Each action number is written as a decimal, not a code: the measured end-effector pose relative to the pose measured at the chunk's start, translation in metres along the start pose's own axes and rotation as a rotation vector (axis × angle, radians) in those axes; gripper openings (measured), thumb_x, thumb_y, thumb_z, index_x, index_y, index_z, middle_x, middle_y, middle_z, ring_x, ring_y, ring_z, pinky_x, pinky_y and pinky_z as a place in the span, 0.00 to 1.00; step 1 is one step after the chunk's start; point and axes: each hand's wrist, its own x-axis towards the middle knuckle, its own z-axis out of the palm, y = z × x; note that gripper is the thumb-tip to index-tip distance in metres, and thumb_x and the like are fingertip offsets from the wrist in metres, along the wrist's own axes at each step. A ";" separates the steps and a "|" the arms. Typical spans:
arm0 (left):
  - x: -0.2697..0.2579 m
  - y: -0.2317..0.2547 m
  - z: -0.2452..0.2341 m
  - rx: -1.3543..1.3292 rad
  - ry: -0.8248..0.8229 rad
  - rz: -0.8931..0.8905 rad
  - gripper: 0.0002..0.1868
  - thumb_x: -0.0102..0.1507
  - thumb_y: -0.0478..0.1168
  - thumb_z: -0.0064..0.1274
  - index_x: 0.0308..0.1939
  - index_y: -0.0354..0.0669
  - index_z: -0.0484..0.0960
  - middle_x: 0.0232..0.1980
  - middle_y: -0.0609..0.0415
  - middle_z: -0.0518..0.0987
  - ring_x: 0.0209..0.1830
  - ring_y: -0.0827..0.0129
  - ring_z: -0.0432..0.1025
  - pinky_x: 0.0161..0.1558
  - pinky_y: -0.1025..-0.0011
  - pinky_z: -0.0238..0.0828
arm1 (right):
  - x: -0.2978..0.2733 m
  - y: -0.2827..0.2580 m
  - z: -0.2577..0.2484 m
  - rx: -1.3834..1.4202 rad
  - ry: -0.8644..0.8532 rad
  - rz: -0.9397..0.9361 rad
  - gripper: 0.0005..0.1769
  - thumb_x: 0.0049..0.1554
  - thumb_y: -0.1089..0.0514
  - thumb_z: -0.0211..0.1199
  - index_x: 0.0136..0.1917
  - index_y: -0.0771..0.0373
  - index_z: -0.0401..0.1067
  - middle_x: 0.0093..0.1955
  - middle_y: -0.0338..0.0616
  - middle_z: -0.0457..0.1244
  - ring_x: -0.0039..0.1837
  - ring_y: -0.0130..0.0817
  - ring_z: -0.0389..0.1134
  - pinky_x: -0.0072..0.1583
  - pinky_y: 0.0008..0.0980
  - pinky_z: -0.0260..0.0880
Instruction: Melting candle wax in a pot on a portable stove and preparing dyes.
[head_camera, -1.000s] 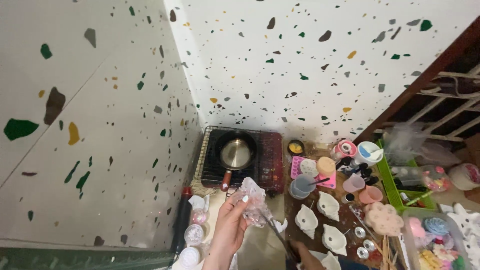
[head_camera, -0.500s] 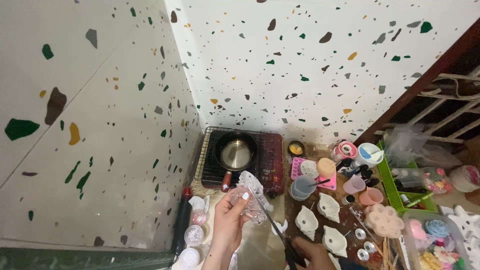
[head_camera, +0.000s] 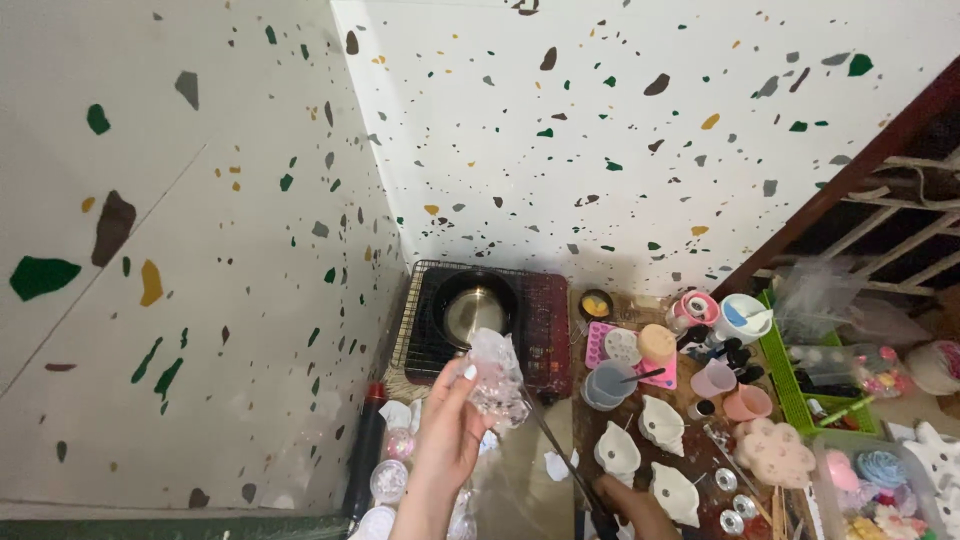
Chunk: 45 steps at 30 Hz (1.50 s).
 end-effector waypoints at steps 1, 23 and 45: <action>0.003 0.003 0.000 -0.036 -0.043 -0.002 0.14 0.66 0.37 0.50 0.56 0.39 0.75 0.49 0.50 0.82 0.38 0.69 0.79 0.33 0.70 0.79 | 0.007 0.031 -0.001 -0.007 0.007 -0.034 0.27 0.49 0.46 0.68 0.58 0.62 0.71 0.41 0.44 0.71 0.40 0.31 0.73 0.44 0.30 0.69; 0.032 0.022 0.031 -0.157 -0.446 -0.041 0.28 0.65 0.33 0.55 0.70 0.41 0.72 0.45 0.49 0.78 0.49 0.58 0.76 0.56 0.45 0.80 | 0.027 -0.097 -0.010 0.415 -0.004 0.072 0.19 0.58 0.50 0.60 0.51 0.68 0.72 0.39 0.48 0.67 0.40 0.31 0.67 0.44 0.27 0.65; -0.007 0.008 0.056 0.336 -0.227 -0.105 0.25 0.55 0.26 0.55 0.57 0.42 0.76 0.48 0.54 0.81 0.47 0.68 0.79 0.44 0.71 0.76 | 0.044 -0.307 -0.024 0.420 0.507 -0.284 0.22 0.47 0.62 0.75 0.52 0.64 0.69 0.45 0.39 0.67 0.46 0.27 0.67 0.50 0.28 0.69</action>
